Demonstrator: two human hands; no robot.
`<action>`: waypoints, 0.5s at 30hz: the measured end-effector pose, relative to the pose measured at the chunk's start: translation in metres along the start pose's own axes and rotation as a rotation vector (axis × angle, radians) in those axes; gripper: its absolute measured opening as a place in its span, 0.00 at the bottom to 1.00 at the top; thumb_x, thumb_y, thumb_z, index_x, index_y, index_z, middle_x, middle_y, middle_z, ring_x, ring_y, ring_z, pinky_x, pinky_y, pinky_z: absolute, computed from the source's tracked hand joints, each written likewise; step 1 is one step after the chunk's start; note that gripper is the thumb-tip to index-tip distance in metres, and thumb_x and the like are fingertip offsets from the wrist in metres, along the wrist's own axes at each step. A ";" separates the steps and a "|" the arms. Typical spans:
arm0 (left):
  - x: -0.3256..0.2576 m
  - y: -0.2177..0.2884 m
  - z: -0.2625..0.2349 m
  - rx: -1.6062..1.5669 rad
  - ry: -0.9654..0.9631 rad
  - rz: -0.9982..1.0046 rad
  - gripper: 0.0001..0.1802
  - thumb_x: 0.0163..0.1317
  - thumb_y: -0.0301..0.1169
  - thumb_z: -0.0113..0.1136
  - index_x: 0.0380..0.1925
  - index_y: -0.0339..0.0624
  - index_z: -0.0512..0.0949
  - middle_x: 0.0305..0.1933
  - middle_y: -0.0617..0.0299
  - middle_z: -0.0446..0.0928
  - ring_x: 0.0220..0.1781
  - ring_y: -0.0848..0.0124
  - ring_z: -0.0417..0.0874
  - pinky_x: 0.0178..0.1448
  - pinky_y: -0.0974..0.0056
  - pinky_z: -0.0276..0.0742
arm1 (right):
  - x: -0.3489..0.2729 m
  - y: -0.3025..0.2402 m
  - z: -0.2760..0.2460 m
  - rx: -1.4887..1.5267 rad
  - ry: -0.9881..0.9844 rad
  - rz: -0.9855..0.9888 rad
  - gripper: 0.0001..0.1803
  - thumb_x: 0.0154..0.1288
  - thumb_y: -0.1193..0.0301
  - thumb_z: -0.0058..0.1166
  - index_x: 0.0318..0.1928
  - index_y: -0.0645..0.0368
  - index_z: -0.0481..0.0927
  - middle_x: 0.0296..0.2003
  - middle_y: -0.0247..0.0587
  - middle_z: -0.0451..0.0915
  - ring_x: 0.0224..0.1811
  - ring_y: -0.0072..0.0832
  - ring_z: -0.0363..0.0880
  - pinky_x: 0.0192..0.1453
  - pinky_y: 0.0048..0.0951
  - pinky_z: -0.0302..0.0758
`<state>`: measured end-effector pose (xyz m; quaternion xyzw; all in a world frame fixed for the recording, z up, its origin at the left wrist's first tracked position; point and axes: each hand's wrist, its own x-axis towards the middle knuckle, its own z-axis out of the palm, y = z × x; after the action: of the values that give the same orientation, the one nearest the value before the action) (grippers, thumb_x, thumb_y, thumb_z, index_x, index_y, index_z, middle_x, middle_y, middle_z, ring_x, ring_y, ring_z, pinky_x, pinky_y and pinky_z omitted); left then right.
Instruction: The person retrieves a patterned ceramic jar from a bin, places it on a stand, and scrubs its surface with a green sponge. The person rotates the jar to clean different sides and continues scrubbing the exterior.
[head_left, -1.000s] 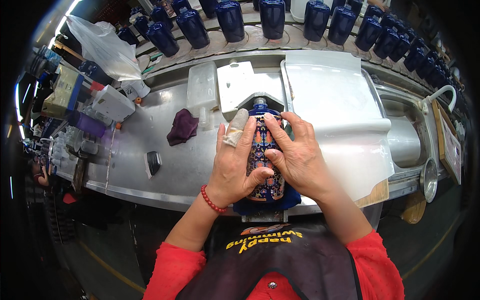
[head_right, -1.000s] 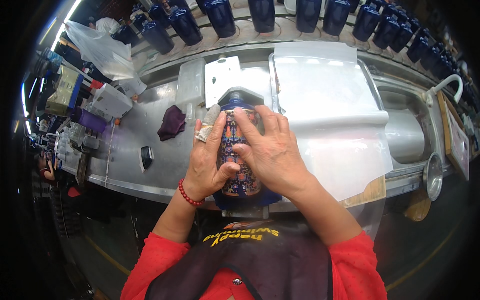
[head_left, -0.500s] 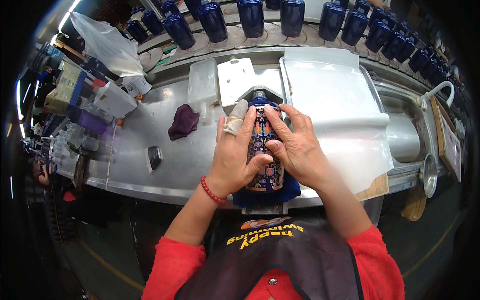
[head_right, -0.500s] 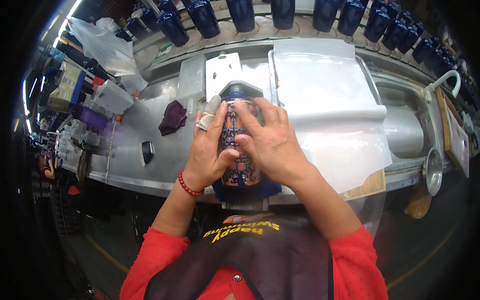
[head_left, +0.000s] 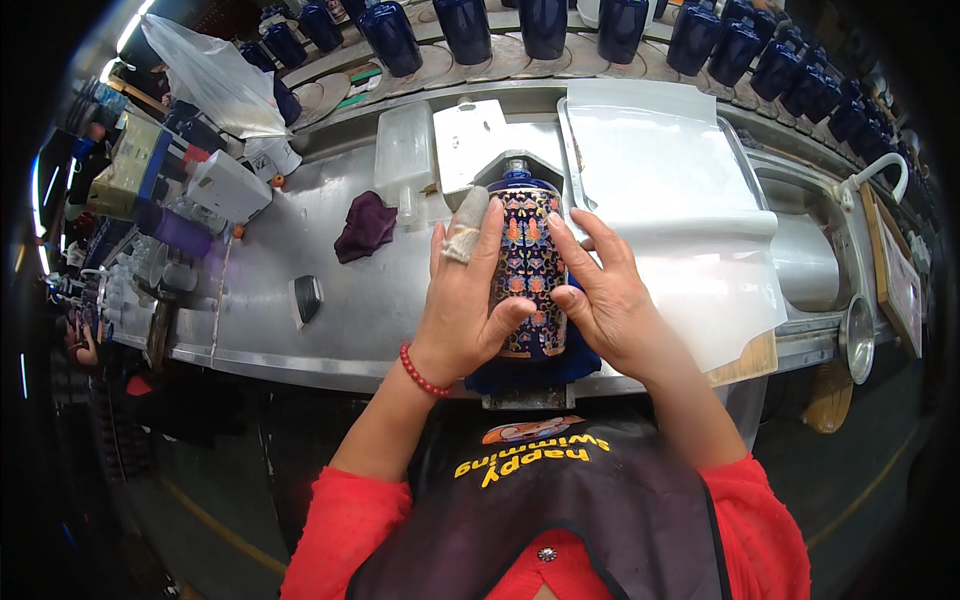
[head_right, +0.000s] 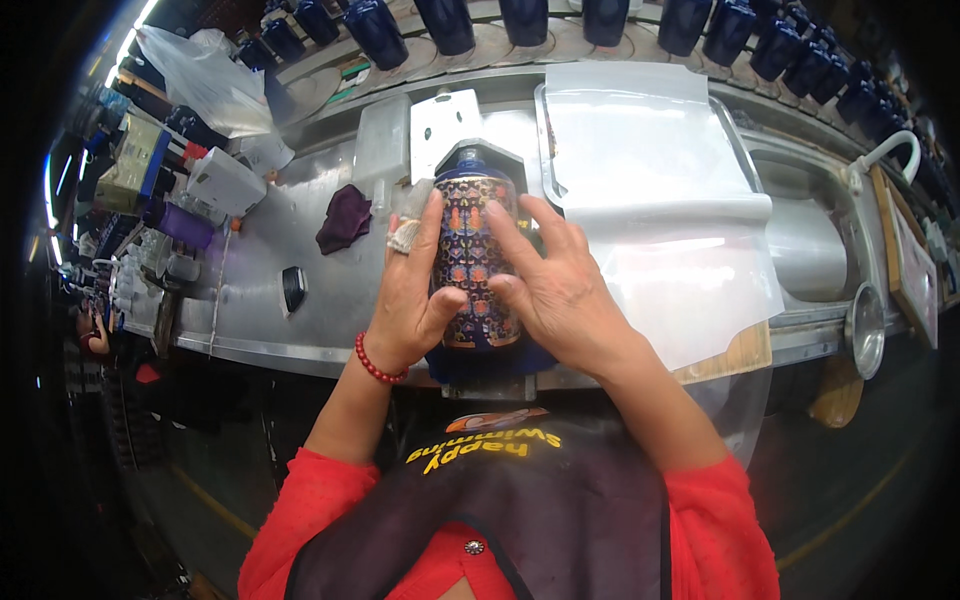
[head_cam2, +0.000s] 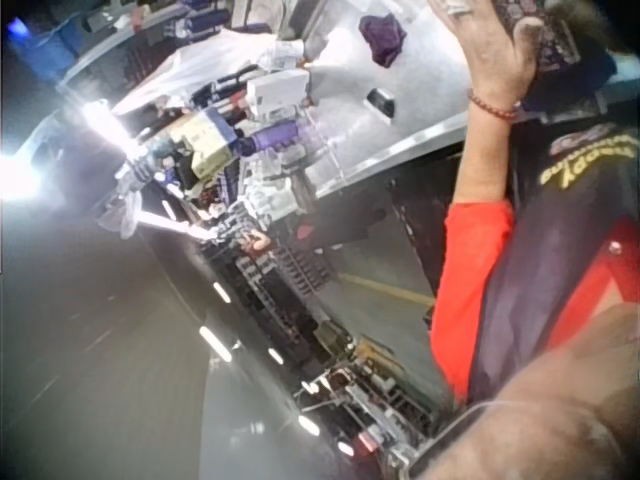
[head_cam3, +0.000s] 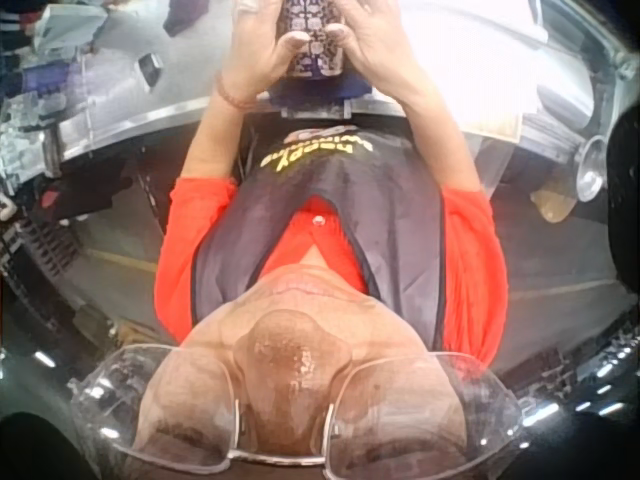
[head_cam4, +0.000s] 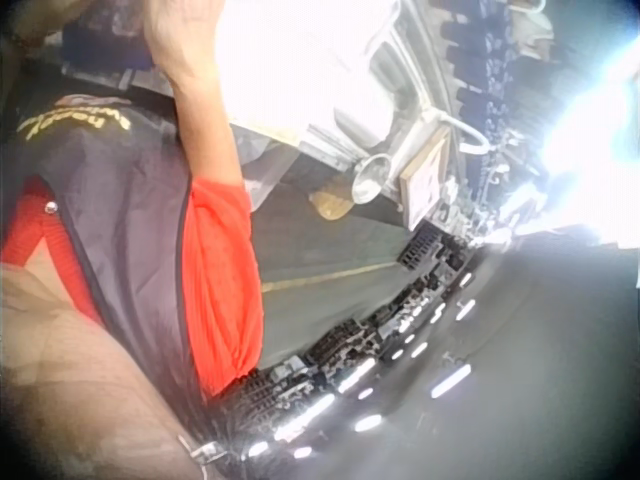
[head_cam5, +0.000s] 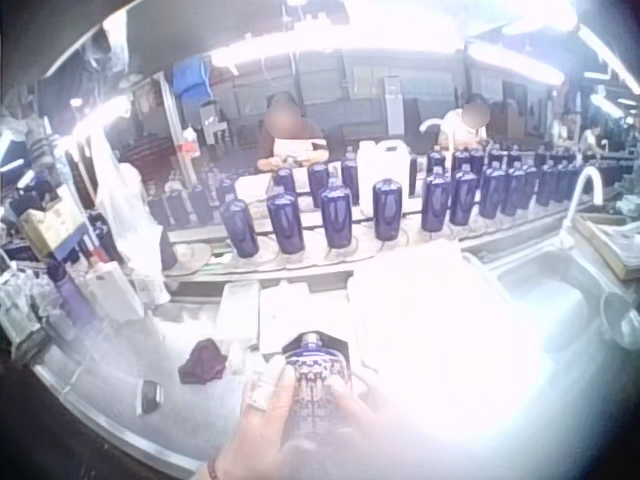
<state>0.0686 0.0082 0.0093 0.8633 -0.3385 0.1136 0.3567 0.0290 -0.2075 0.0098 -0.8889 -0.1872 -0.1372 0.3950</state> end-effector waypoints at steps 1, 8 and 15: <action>-0.005 0.002 -0.001 -0.005 0.007 0.008 0.54 0.68 0.69 0.45 0.77 0.33 0.56 0.76 0.36 0.61 0.79 0.39 0.57 0.79 0.33 0.38 | -0.005 -0.001 -0.001 0.020 0.010 0.018 0.33 0.71 0.61 0.59 0.74 0.49 0.68 0.69 0.62 0.62 0.64 0.59 0.66 0.71 0.51 0.66; -0.013 0.005 0.005 0.052 -0.030 0.005 0.55 0.67 0.70 0.44 0.77 0.33 0.56 0.77 0.37 0.59 0.79 0.39 0.55 0.80 0.34 0.36 | -0.015 -0.004 0.008 -0.088 -0.015 -0.056 0.34 0.70 0.59 0.60 0.74 0.49 0.69 0.69 0.63 0.61 0.64 0.59 0.67 0.70 0.51 0.67; -0.019 0.010 0.006 0.028 0.007 -0.009 0.54 0.68 0.70 0.44 0.77 0.35 0.57 0.77 0.37 0.58 0.80 0.40 0.55 0.80 0.34 0.36 | -0.020 -0.008 0.004 -0.023 -0.044 -0.007 0.33 0.69 0.62 0.60 0.73 0.50 0.69 0.69 0.63 0.61 0.64 0.59 0.66 0.70 0.51 0.67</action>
<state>0.0473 0.0090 0.0020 0.8693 -0.3319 0.1198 0.3461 0.0082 -0.2037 0.0046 -0.8955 -0.1972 -0.1211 0.3802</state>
